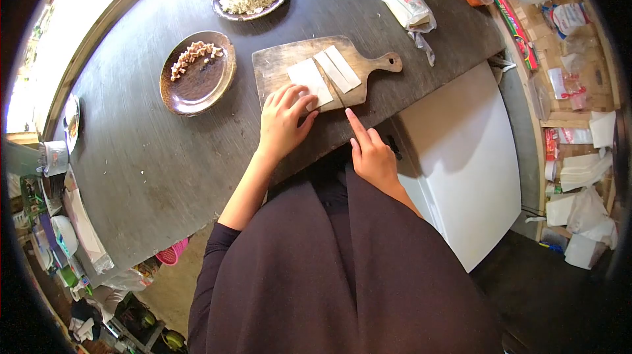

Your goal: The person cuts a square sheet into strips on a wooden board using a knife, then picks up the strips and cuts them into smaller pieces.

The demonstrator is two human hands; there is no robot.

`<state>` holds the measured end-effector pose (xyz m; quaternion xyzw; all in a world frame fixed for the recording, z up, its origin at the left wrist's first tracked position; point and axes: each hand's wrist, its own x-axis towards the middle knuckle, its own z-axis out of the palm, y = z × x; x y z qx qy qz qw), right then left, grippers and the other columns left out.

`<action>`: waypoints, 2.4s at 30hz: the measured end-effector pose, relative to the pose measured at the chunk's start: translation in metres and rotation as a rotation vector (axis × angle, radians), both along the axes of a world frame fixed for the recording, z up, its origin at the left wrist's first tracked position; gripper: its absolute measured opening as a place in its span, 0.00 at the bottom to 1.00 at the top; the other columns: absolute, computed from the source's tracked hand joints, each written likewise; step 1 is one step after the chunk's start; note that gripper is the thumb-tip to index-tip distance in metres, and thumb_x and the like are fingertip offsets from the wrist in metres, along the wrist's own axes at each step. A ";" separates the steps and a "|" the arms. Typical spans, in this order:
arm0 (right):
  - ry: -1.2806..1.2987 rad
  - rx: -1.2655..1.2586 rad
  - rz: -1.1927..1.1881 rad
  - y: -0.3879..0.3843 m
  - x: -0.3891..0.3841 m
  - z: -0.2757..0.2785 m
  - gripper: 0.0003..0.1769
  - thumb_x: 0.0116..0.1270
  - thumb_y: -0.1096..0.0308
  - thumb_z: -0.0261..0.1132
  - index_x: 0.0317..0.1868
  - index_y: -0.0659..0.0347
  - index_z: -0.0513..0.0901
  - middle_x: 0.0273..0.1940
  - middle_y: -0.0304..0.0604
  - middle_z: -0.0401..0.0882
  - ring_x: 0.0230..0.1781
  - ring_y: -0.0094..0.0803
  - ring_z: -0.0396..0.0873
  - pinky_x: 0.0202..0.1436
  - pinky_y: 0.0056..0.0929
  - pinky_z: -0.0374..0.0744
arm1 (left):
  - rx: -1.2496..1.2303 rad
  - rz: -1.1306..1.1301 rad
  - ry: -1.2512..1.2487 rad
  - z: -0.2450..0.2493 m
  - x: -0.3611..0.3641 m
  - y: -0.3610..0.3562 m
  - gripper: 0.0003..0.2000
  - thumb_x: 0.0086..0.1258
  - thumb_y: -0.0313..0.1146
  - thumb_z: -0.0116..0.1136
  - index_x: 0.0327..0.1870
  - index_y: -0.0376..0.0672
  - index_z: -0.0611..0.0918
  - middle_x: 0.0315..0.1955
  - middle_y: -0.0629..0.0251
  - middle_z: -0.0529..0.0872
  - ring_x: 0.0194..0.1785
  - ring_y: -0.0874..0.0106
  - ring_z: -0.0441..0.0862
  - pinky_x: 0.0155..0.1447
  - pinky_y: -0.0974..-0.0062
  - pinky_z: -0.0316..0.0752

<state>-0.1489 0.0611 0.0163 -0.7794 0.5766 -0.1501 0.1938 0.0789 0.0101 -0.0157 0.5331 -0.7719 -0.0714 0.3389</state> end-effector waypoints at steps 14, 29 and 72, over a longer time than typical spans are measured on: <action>-0.033 -0.012 -0.013 -0.007 0.004 0.001 0.39 0.73 0.68 0.62 0.82 0.37 0.60 0.38 0.51 0.76 0.30 0.55 0.84 0.36 0.50 0.85 | 0.005 0.003 0.010 0.002 -0.001 -0.002 0.15 0.62 0.35 0.70 0.50 0.48 0.85 0.54 0.62 0.83 0.63 0.59 0.78 0.64 0.58 0.72; -0.046 0.049 0.035 -0.023 0.029 0.000 0.37 0.75 0.66 0.60 0.82 0.40 0.60 0.39 0.54 0.75 0.29 0.55 0.83 0.35 0.52 0.84 | 0.037 0.024 0.026 -0.010 0.001 -0.026 0.18 0.67 0.30 0.64 0.58 0.40 0.82 0.64 0.57 0.82 0.72 0.55 0.73 0.73 0.54 0.66; 0.064 0.022 0.079 -0.019 0.039 -0.008 0.42 0.70 0.71 0.60 0.83 0.45 0.58 0.37 0.53 0.74 0.26 0.52 0.84 0.30 0.47 0.85 | 0.083 0.046 0.020 -0.007 0.000 -0.027 0.17 0.69 0.31 0.64 0.57 0.38 0.79 0.67 0.52 0.78 0.74 0.51 0.71 0.75 0.54 0.64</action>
